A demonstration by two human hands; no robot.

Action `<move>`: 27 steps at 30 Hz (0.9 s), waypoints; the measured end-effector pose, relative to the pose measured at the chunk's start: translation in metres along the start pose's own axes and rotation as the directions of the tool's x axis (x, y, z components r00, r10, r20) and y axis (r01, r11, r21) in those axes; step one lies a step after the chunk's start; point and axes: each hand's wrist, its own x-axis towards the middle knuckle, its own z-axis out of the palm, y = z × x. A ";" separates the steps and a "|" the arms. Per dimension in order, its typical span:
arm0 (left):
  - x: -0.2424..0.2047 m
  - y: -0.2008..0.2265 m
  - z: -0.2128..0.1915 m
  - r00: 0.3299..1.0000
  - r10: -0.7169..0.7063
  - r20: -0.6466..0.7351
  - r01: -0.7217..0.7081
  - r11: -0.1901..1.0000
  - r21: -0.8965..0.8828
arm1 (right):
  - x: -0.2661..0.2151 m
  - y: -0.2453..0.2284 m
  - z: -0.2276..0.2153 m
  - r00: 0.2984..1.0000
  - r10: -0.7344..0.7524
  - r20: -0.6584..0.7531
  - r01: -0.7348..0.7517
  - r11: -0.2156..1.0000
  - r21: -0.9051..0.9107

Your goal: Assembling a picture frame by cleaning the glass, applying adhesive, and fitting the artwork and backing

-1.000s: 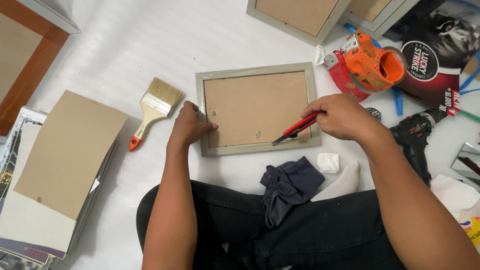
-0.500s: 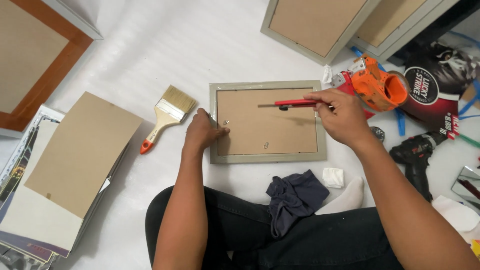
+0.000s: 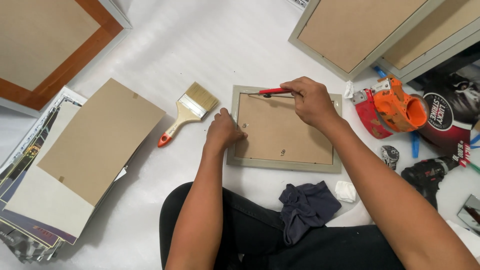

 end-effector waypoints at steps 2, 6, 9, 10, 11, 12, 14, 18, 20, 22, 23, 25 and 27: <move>0.000 0.000 -0.001 1.000 0.008 -0.008 -0.008 1.000 0.006 | 0.000 0.002 -0.003 1.000 0.012 0.010 -0.012 0.999 -0.037; -0.003 0.001 -0.003 1.000 0.017 -0.010 -0.017 1.000 -0.002 | -0.008 0.010 -0.017 0.999 0.036 0.017 -0.034 0.995 -0.093; 0.000 -0.001 0.000 1.000 0.013 -0.021 -0.013 1.000 -0.008 | -0.018 0.028 -0.027 1.000 0.030 -0.001 -0.030 0.993 -0.112; 0.000 -0.001 0.000 1.000 0.015 -0.015 -0.015 1.000 -0.001 | -0.022 0.033 -0.031 0.999 0.045 -0.007 -0.046 0.989 -0.143; 0.000 -0.001 0.000 1.000 0.018 -0.010 -0.018 1.000 0.006 | -0.027 0.039 -0.036 0.998 0.060 -0.013 -0.061 0.983 -0.174; 0.001 -0.002 0.001 1.000 0.019 -0.009 -0.019 1.000 0.004 | -0.032 0.044 -0.042 0.998 0.060 -0.013 -0.062 0.982 -0.177; 0.003 -0.003 0.003 0.999 0.011 -0.030 -0.011 1.000 -0.014 | -0.042 0.054 -0.054 0.996 0.086 -0.022 -0.089 0.973 -0.213; 0.004 -0.003 0.003 1.000 0.022 -0.008 -0.022 1.000 -0.003 | -0.058 0.082 -0.075 0.989 0.145 -0.041 -0.150 0.956 -0.250; 0.006 -0.004 0.004 1.000 0.010 -0.011 -0.010 1.000 -0.008 | -0.066 0.089 -0.086 0.991 0.123 -0.058 -0.136 0.924 -0.356; 0.001 -0.001 0.001 1.000 0.011 -0.007 -0.011 1.000 0.000 | -0.072 0.099 -0.095 0.989 0.133 -0.068 -0.149 0.920 -0.361; -0.001 0.001 0.000 1.000 0.008 -0.004 -0.007 1.000 0.007 | -0.075 0.103 -0.099 0.987 0.142 -0.074 -0.159 0.917 -0.365; 0.008 -0.003 0.007 0.999 -0.036 -0.012 0.036 0.999 0.014 | -0.081 0.088 -0.106 0.988 0.108 -0.106 -0.142 0.910 -0.390; 0.014 -0.005 0.012 0.997 -0.079 -0.020 0.080 0.997 0.022 | -0.092 0.079 -0.116 0.988 0.075 -0.136 -0.126 0.900 -0.417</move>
